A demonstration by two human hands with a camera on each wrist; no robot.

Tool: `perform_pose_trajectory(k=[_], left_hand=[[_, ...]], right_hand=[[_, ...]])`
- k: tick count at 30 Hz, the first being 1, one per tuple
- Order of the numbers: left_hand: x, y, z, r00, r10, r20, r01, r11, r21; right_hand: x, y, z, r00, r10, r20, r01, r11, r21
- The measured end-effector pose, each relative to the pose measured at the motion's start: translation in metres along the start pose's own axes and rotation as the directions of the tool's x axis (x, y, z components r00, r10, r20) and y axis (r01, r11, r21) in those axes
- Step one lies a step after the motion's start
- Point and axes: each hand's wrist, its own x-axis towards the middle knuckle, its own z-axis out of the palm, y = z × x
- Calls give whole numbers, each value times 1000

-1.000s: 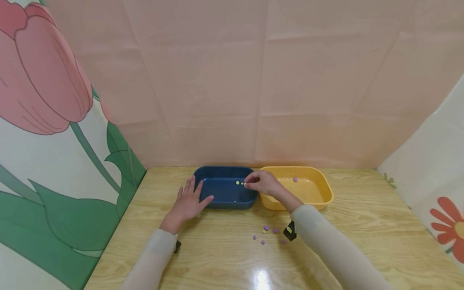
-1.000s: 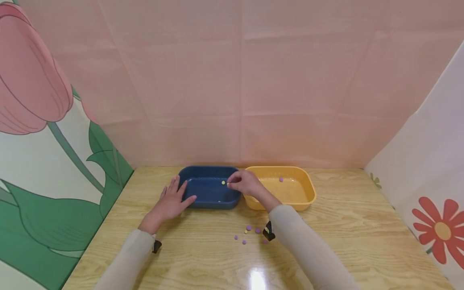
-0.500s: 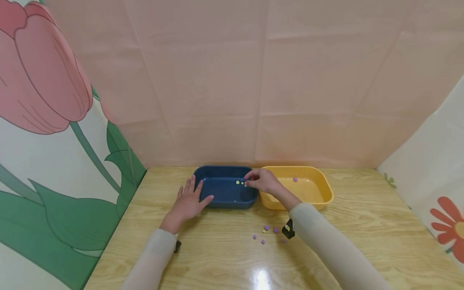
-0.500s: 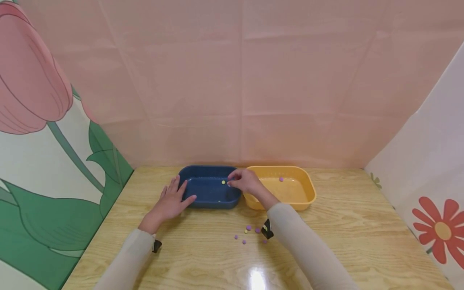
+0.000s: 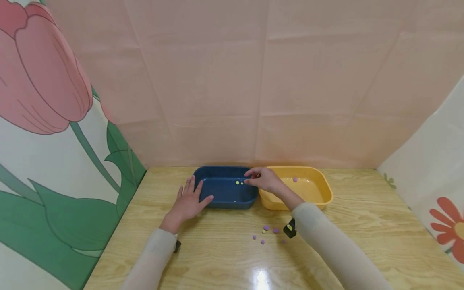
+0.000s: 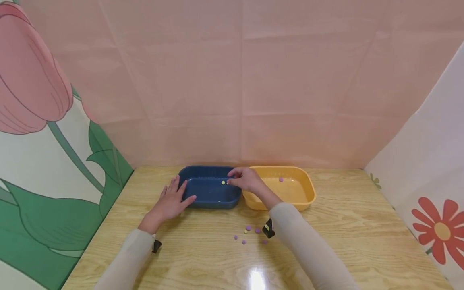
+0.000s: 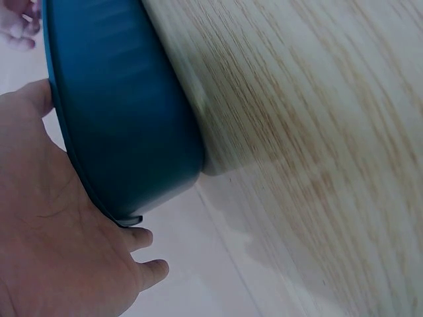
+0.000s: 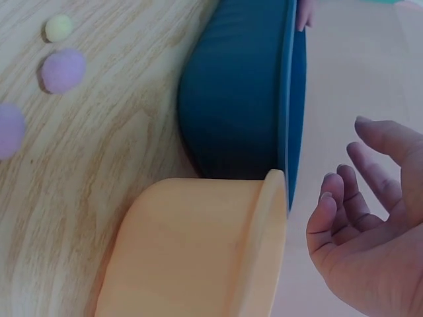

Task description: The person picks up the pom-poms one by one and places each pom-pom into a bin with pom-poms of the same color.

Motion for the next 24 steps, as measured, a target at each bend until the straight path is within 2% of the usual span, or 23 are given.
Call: perform_pose_trajectory(k=[5,12,24], left_hand=[[1,-1,0,1000,-13,17,13,1000,-3],[1,0,-1,1000,-5,7,5,1000,-15],[0,0,-1,1000,-8,20,9,1000,-10]], right_hand=[[-3,-3,-4,1000,-16,4,16,1000,8],[-12,-5,-9,999,-49,22,49,999,3],[-33,-8,-6,994,-101,43,101,995,17]])
